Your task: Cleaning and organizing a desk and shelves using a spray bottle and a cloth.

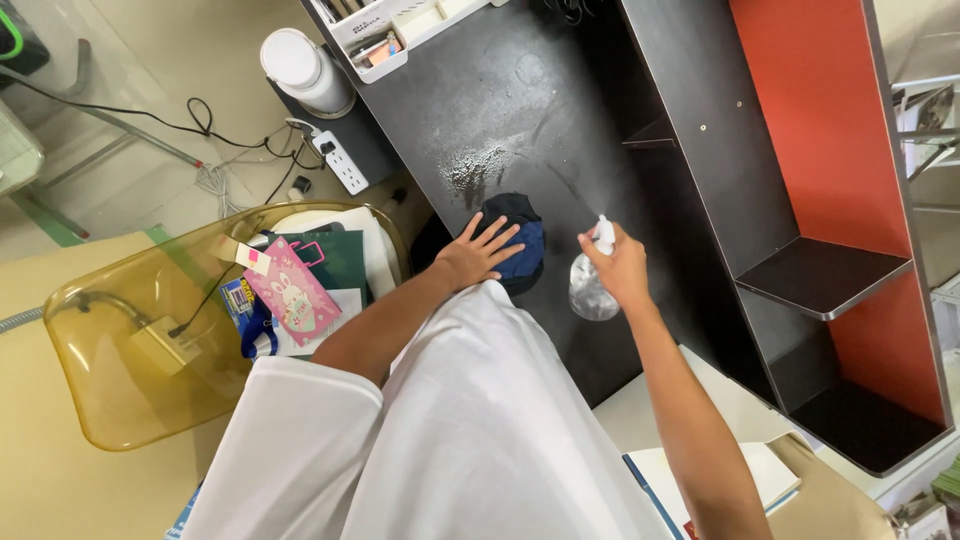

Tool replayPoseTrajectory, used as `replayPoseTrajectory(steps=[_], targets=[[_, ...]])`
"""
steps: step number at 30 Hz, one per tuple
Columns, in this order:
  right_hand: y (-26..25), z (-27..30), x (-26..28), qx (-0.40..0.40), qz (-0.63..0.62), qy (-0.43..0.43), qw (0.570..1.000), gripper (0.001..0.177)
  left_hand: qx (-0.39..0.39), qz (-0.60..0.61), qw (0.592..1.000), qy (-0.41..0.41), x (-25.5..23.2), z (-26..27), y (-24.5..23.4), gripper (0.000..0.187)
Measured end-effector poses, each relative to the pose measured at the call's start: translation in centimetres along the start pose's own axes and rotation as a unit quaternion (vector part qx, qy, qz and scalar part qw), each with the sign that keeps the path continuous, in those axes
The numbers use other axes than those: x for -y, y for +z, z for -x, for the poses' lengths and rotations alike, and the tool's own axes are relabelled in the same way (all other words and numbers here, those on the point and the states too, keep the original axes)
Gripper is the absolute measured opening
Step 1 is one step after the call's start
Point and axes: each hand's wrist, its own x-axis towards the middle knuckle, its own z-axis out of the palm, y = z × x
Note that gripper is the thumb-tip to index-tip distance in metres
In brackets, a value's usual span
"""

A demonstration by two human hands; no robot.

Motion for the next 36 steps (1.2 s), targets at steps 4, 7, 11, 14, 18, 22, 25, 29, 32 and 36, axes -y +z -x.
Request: replayPoseTrajectory(steps=[4,7,11,14,18,22,25,29,32,36], targets=[[1.5,-1.2,2.6,-0.003,0.093,-0.056,0.994,0.031,-0.035,-0.010,0.999,0.003,-0.1,0.2,0.1,0.076],[2.2,-2.3,5.8,-0.001,0.061,-0.092,0.994,0.033,-0.032,-0.002,0.999,0.001,-0.1,0.2,-0.3,0.075],[3.1,-3.3,9.4,0.011,-0.040,-0.103,0.994,0.033,-0.002,0.009,1.000,-0.005,-0.1,0.1,-1.0,0.074],[3.8,-4.0,10.1,0.048,0.050,-0.039,0.997,0.030,0.010,0.015,1.000,-0.005,-0.1,0.1,-1.1,0.074],[4.3,-4.7,9.5,0.073,-0.029,-0.047,0.996,0.031,0.022,0.010,1.000,-0.009,0.0,0.2,-1.3,0.073],[4.2,-4.6,8.8,0.053,-0.081,-0.109,0.989,0.030,0.022,0.014,1.000,-0.007,-0.1,0.4,-1.4,0.074],[3.9,-5.0,5.5,-0.006,-0.028,-0.064,0.998,0.028,0.008,0.013,1.000,-0.007,0.0,0.4,-1.1,0.074],[1.4,-5.5,0.2,-0.076,-0.024,0.015,0.997,0.033,-0.010,0.009,1.000,-0.002,-0.1,0.0,-0.1,0.074],[-0.9,-5.1,-0.4,-0.081,-0.089,-0.068,0.990,0.026,-0.022,-0.008,1.000,0.001,-0.1,0.3,-0.3,0.074],[-2.2,-5.5,-2.9,-0.046,-0.126,-0.023,0.991,0.024,0.002,0.004,1.000,0.001,0.0,0.1,-0.3,0.075]])
